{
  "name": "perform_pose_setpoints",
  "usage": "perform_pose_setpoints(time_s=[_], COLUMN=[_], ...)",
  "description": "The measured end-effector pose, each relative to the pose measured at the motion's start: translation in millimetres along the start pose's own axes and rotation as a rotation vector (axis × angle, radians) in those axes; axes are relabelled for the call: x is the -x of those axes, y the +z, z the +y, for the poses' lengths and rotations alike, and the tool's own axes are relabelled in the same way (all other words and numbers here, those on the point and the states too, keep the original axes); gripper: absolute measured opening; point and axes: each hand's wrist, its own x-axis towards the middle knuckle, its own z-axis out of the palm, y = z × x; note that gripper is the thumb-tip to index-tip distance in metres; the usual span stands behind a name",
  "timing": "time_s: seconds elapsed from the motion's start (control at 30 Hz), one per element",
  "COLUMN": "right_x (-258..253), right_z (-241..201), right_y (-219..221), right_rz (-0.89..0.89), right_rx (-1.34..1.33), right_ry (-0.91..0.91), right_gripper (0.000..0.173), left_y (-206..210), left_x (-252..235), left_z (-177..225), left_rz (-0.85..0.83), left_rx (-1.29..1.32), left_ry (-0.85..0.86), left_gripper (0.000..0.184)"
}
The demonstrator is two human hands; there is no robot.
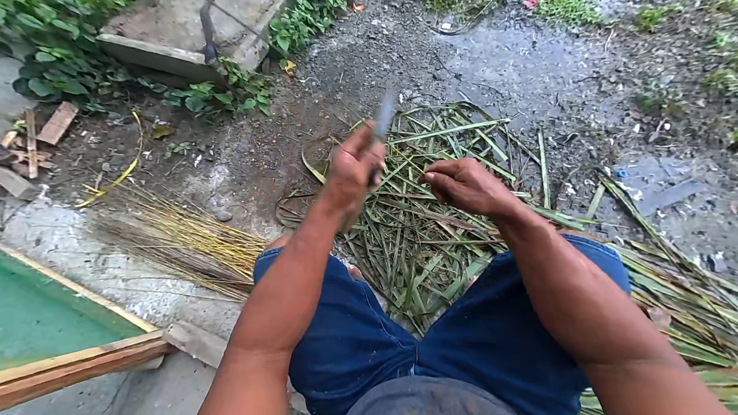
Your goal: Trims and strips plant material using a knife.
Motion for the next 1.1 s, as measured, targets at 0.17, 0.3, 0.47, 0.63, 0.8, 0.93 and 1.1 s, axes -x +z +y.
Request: perform_pose_setpoints(time_s=[0.17, 0.3, 0.47, 0.63, 0.8, 0.93, 1.1], right_x=[5, 13, 19, 26, 14, -1, -5], right_z=[-5, -2, 3, 10, 19, 8, 3], right_y=[-12, -19, -27, -41, -33, -10, -5], right_rz=[0.038, 0.015, -0.003, -0.052, -0.155, 0.031, 0.166], right_rx=[0.064, 0.078, 0.112, 0.156, 0.208, 0.137, 0.209], right_ry=[-0.033, -0.046, -0.055, -0.011, 0.188, 0.084, -0.077], right_gripper=[0.030, 0.029, 0.028, 0.028, 0.028, 0.028, 0.026], left_y=[13, -18, -13, -69, -48, -6, 2], left_x=[-4, -16, -8, -24, -17, -9, -10], left_z=[-10, -1, -2, 15, 1, -8, -10], left_rz=[-0.112, 0.081, -0.052, 0.268, 0.227, 0.115, 0.044], left_rx=[0.001, 0.100, 0.064, 0.125, 0.078, 0.021, 0.041], left_ry=[-0.064, 0.016, -0.025, 0.108, 0.097, 0.067, 0.080], left_gripper=[0.042, 0.037, 0.044, 0.036, 0.037, 0.043, 0.039])
